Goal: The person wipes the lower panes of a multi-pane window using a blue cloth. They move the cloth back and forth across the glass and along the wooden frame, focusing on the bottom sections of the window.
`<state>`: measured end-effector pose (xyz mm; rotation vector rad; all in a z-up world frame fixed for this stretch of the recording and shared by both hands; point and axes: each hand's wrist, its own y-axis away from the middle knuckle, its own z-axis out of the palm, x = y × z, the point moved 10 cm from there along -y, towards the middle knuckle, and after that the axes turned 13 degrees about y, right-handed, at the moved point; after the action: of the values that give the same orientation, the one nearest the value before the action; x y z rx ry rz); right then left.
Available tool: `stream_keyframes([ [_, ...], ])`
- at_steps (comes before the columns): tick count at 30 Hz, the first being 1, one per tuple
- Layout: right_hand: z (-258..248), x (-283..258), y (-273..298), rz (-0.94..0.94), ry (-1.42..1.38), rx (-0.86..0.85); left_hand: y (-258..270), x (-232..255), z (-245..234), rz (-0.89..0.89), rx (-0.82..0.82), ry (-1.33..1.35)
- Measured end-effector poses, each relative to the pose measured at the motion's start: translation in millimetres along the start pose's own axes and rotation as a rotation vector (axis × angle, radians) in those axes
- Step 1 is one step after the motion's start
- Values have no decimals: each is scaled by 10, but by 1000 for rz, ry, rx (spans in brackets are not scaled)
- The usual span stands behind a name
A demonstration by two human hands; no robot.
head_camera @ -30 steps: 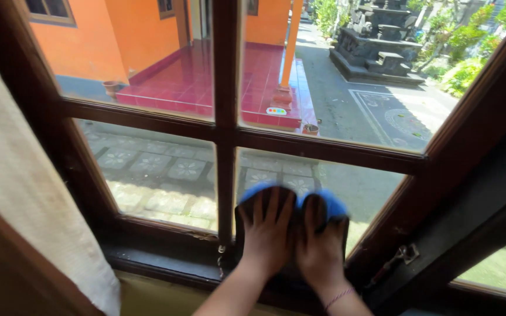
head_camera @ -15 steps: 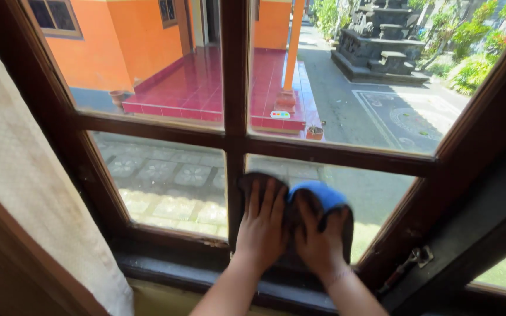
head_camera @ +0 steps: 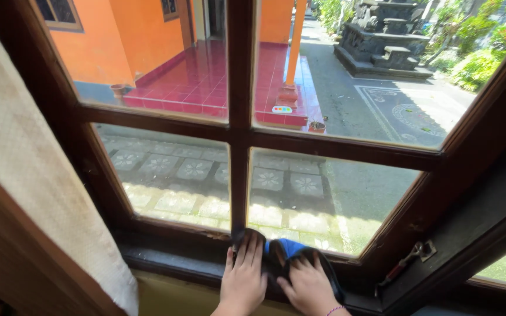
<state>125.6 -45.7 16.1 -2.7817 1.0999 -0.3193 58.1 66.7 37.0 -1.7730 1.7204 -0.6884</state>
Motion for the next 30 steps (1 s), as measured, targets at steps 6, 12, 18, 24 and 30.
stream_keyframes([
  [6,-1176,-49,-345,-12,-21,391,-847,-18,-331,-99,-34,170],
  [12,-1768,423,-472,109,181,518,-1679,60,-1095,-126,186,370],
  [18,-2335,879,-23,219,71,725,-1984,735,-1161,-59,145,522],
  [24,-1938,1206,247,341,-128,704,-1991,1290,-1321,161,94,661],
  [30,-1373,1168,472,386,-187,677,-1612,1397,-1191,266,105,698],
])
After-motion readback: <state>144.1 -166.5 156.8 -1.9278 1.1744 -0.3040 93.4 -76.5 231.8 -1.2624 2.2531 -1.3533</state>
